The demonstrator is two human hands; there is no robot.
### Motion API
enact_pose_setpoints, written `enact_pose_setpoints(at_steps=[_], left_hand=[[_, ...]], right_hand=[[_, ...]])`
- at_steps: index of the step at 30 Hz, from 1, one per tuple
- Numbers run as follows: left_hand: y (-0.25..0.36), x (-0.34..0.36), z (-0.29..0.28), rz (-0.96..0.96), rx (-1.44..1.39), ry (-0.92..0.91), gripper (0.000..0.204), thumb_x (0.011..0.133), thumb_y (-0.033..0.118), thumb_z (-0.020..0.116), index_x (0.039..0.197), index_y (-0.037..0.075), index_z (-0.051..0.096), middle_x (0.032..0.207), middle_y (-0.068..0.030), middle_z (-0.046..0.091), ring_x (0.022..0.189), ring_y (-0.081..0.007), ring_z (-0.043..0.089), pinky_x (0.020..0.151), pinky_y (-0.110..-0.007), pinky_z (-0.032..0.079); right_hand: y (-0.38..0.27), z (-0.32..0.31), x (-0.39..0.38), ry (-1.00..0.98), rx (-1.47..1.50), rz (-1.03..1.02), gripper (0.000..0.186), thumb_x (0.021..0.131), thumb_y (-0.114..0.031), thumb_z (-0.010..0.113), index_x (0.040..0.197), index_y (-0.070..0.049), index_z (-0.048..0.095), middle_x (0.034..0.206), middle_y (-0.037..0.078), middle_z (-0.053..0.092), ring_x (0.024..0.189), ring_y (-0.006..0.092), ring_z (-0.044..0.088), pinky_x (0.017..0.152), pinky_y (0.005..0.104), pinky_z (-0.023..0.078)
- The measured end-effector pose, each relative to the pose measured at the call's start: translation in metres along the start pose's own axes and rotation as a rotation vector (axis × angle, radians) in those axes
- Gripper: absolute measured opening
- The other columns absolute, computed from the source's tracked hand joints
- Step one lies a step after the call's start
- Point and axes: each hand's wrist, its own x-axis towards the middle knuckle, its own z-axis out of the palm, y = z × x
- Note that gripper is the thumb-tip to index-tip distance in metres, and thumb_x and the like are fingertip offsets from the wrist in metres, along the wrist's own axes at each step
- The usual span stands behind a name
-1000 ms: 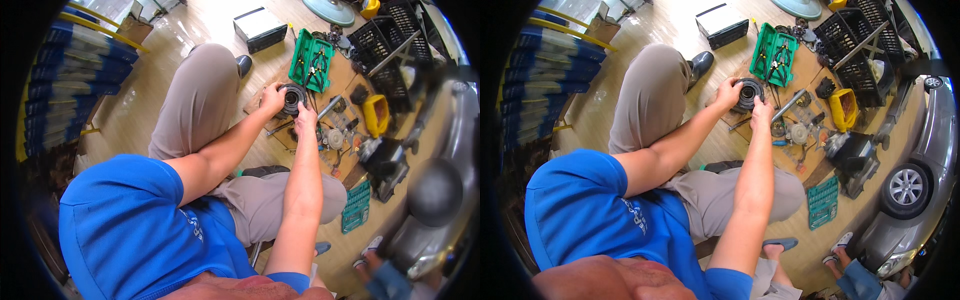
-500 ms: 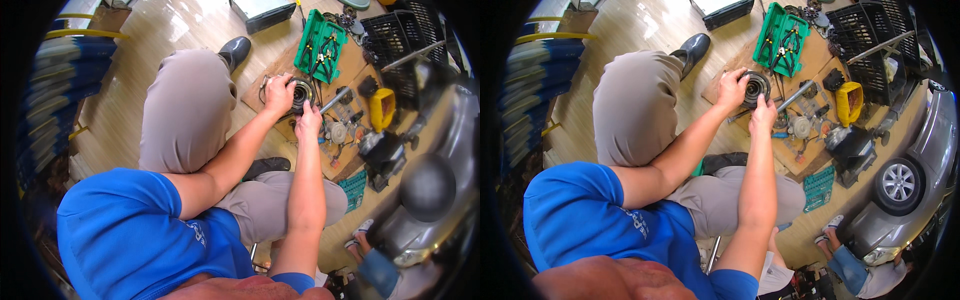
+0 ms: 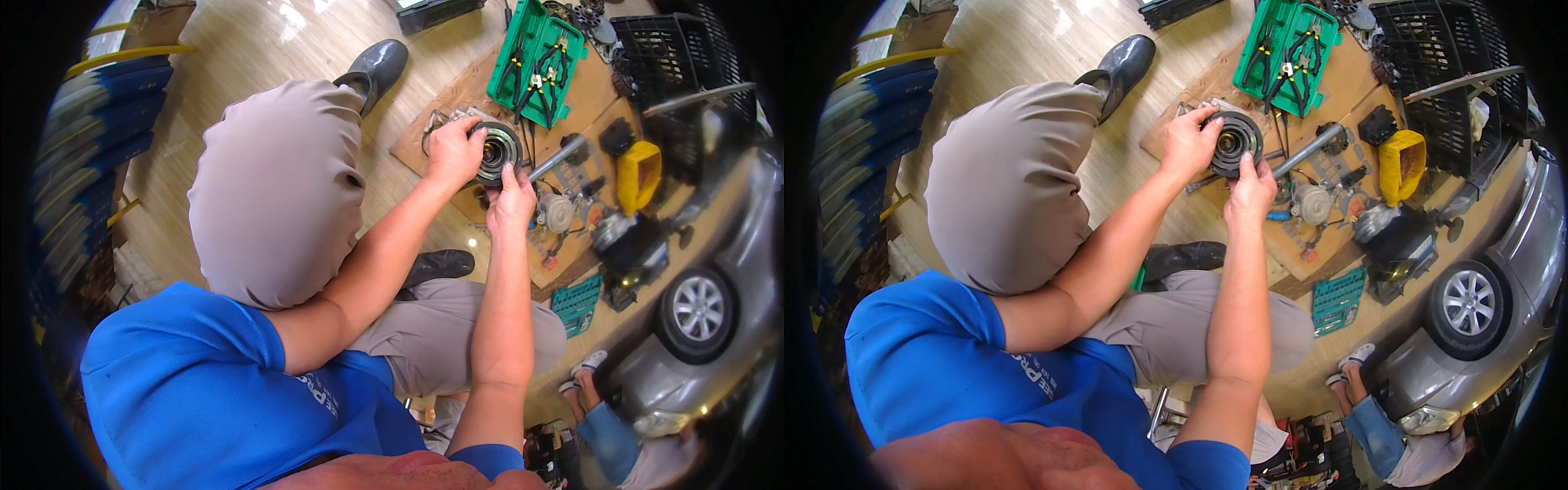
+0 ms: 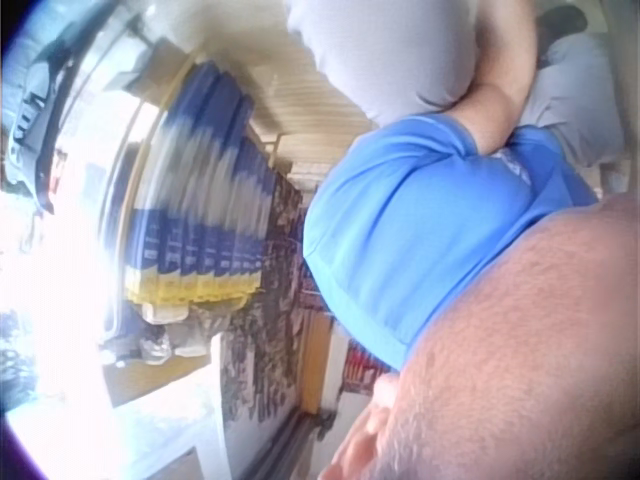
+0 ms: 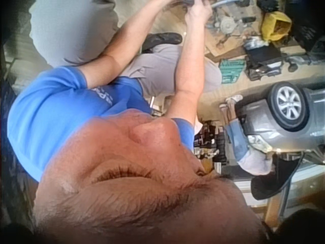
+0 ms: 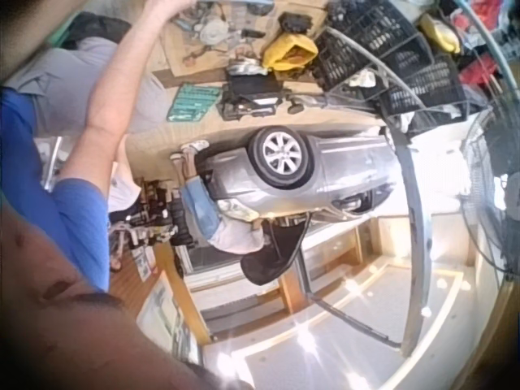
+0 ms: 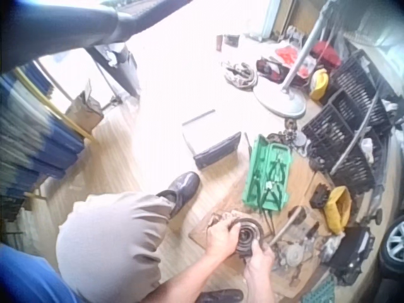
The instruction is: The person assembles a mechanical assembly by placing a black cylindrical component onto a metal shaft, rotating it by hand, and then fitting a circular spring and another black ring onto the assembly.
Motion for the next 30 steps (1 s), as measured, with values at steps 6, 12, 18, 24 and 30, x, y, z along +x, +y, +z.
enact_pose_setpoints(at_steps=[6,12,18,24,30], left_hand=[[-0.010,0.008,0.002,0.055,0.065,-0.062,0.027,0.083,0.023,0.069,0.101,0.003,0.072,0.096,-0.0200,0.070,0.092,-0.0345,0.068,0.085,-0.040,0.052],[-0.006,0.009,-0.002,0.054,0.095,-0.115,0.029,0.083,0.026,0.070,0.101,0.003,0.073,0.095,-0.0198,0.070,0.091,-0.0347,0.068,0.083,-0.041,0.052],[0.000,0.011,-0.008,0.038,0.123,-0.134,0.028,0.083,0.025,0.071,0.100,0.003,0.073,0.095,-0.0196,0.070,0.091,-0.0343,0.068,0.084,-0.040,0.052],[0.001,0.011,-0.010,0.062,0.145,-0.169,0.028,0.082,0.025,0.072,0.101,0.004,0.073,0.097,-0.0192,0.070,0.091,-0.0340,0.068,0.084,-0.040,0.053],[0.000,0.012,-0.009,0.069,0.148,-0.155,0.028,0.082,0.025,0.072,0.102,0.004,0.073,0.097,-0.0190,0.070,0.091,-0.0344,0.068,0.085,-0.040,0.052]], right_hand=[[0.002,-0.002,0.000,0.009,-0.002,-0.004,0.027,0.097,-0.011,0.059,0.122,-0.001,0.060,0.101,0.004,0.067,0.081,0.0125,0.063,0.065,0.0270,0.050],[0.001,-0.004,0.000,0.005,-0.011,-0.001,0.027,0.097,-0.009,0.059,0.123,-0.001,0.060,0.102,0.004,0.067,0.083,0.0122,0.063,0.067,0.0275,0.051],[0.002,-0.002,0.000,0.014,-0.036,0.009,0.028,0.097,-0.008,0.059,0.123,-0.001,0.060,0.105,0.006,0.067,0.086,0.0140,0.064,0.072,0.0291,0.054],[0.005,-0.002,-0.001,0.041,-0.028,0.042,0.029,0.097,-0.008,0.058,0.125,0.000,0.058,0.106,0.007,0.066,0.086,0.0159,0.065,0.073,0.0313,0.055],[0.002,-0.001,-0.002,0.056,-0.070,0.059,0.028,0.098,-0.009,0.058,0.124,0.000,0.057,0.106,0.008,0.066,0.088,0.0171,0.065,0.075,0.0329,0.056]])
